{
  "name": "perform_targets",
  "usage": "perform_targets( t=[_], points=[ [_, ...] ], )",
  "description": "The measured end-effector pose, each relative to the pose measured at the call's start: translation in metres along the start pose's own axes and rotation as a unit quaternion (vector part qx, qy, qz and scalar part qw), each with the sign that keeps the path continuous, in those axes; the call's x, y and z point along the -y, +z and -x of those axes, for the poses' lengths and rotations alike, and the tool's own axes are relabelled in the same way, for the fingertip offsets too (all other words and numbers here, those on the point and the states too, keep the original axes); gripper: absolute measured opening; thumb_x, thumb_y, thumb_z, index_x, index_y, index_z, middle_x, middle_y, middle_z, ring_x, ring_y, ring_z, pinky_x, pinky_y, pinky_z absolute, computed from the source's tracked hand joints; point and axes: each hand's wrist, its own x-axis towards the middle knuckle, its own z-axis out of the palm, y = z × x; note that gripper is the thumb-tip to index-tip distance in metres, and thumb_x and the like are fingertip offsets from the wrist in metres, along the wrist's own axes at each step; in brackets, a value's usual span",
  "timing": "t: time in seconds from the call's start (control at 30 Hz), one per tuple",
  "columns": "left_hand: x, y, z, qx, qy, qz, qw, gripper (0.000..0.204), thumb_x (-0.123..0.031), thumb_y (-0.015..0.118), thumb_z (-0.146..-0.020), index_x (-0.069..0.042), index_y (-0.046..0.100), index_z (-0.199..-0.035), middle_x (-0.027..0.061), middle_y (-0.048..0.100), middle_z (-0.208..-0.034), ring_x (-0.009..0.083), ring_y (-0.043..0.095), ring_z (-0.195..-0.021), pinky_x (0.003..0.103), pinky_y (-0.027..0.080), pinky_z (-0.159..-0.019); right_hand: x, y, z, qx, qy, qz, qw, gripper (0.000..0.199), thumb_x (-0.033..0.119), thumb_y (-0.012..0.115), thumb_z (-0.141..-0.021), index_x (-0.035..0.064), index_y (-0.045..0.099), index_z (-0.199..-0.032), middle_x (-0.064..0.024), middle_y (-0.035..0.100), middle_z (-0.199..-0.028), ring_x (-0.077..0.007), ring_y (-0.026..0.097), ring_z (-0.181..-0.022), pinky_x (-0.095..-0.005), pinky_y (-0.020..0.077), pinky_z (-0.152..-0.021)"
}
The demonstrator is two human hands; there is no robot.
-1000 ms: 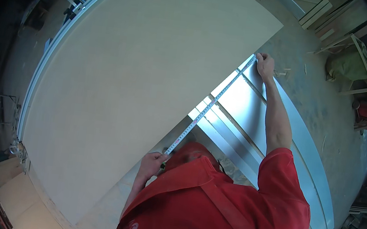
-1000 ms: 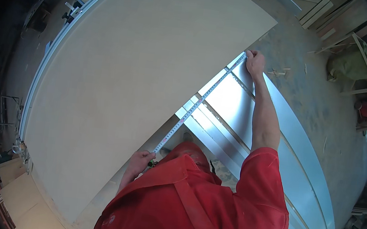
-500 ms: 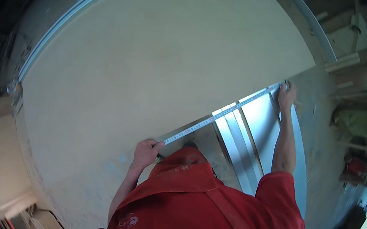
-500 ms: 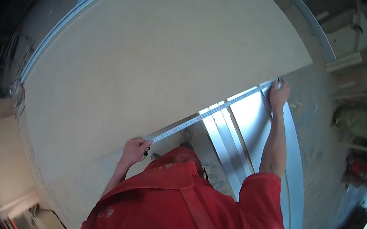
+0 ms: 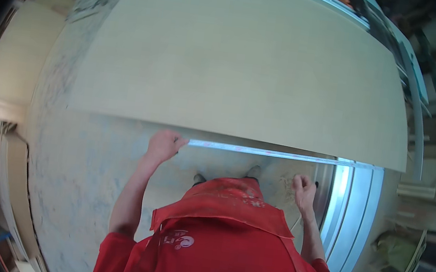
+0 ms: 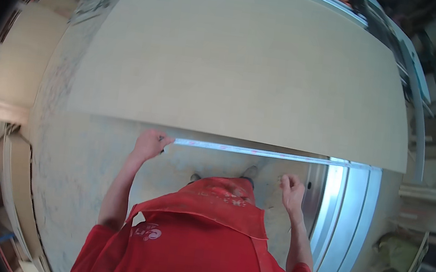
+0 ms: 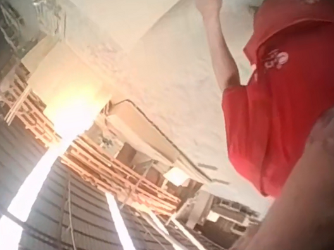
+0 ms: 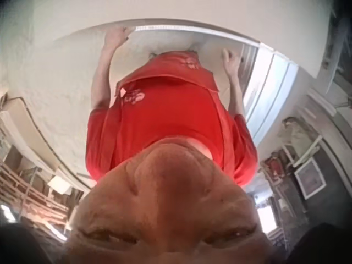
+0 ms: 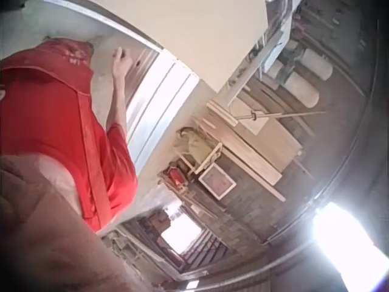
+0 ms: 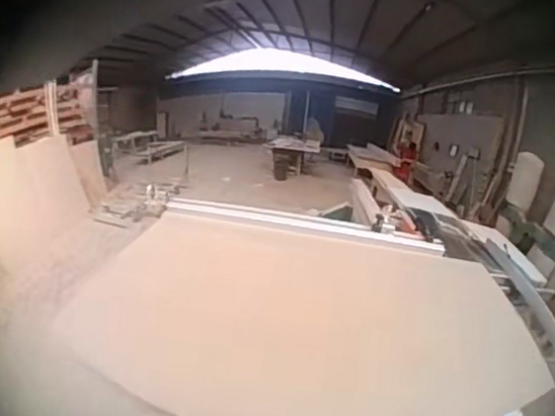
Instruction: Measuring and positioning a large wooden panel on a sliding table saw for preparation.
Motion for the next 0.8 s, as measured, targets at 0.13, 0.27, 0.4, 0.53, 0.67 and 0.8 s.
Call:
perform_targets(
  t=[0.13,0.27,0.4,0.53,0.67,0.8],
  points=[
    [0.090,-0.041,0.010,-0.065,-0.036,-0.032,0.997,0.037,-0.045,0.066,-0.086,-0.009,0.073,-0.079,0.0106,0.067,-0.067,0.0303,0.067,-0.071,0.043,0.052,-0.066,-0.069,0.061,0.027,0.208,-0.026,0.052,0.976,0.022,0.017,0.060,-0.092,-0.0035,0.066,-0.092,-0.0083,0.066,-0.078,-0.0134,0.063,-0.071,-0.0284,0.0503,-0.064],
    [0.169,-0.090,0.017,-0.085,-0.076,-0.050,0.992,0.035,-0.046,0.066,-0.086,-0.012,0.074,-0.083,0.0089,0.067,-0.066,0.0298,0.066,-0.070,0.042,0.052,-0.066,-0.180,0.101,0.028,0.269,0.315,-0.282,0.865,0.017,0.016,0.062,-0.088,-0.0007,0.066,-0.088,-0.0073,0.065,-0.076,-0.0127,0.062,-0.066,-0.0281,0.0510,-0.061],
    [0.229,-0.111,0.019,-0.101,-0.100,-0.070,0.987,0.035,-0.048,0.066,-0.086,-0.014,0.075,-0.087,0.0080,0.067,-0.067,0.0291,0.066,-0.069,0.042,0.052,-0.067,-0.195,0.114,-0.005,0.297,0.310,-0.204,0.880,0.018,0.017,0.063,-0.088,0.0001,0.066,-0.089,-0.0074,0.065,-0.077,-0.0128,0.062,-0.067,-0.0276,0.0513,-0.062],
    [0.283,-0.148,0.018,-0.097,-0.135,-0.092,0.982,0.037,-0.050,0.066,-0.086,-0.013,0.075,-0.088,0.0080,0.068,-0.068,0.0287,0.066,-0.069,0.041,0.052,-0.067,-0.203,0.167,-0.034,0.321,0.299,-0.150,0.886,0.019,0.019,0.063,-0.088,0.0009,0.066,-0.091,-0.0074,0.065,-0.078,-0.0128,0.063,-0.068,-0.0271,0.0517,-0.063],
    [0.331,-0.184,0.004,-0.081,-0.174,-0.080,0.978,0.038,-0.050,0.067,-0.085,-0.013,0.075,-0.089,0.0081,0.068,-0.068,0.0270,0.066,-0.067,0.039,0.052,-0.065,-0.254,0.204,-0.056,0.319,0.291,-0.092,0.897,0.020,0.020,0.063,-0.088,0.0017,0.066,-0.093,-0.0074,0.065,-0.079,-0.0128,0.063,-0.068,-0.0266,0.0521,-0.063],
    [0.379,-0.220,0.015,-0.056,-0.223,-0.073,0.970,0.037,-0.047,0.069,-0.085,-0.011,0.075,-0.090,0.0082,0.067,-0.068,0.0238,0.066,-0.065,0.037,0.051,-0.063,-0.170,0.279,-0.069,0.345,0.285,-0.125,0.885,0.021,0.022,0.063,-0.088,0.0017,0.066,-0.094,-0.0077,0.066,-0.080,-0.0131,0.063,-0.069,-0.0266,0.0524,-0.064]
  ],
)
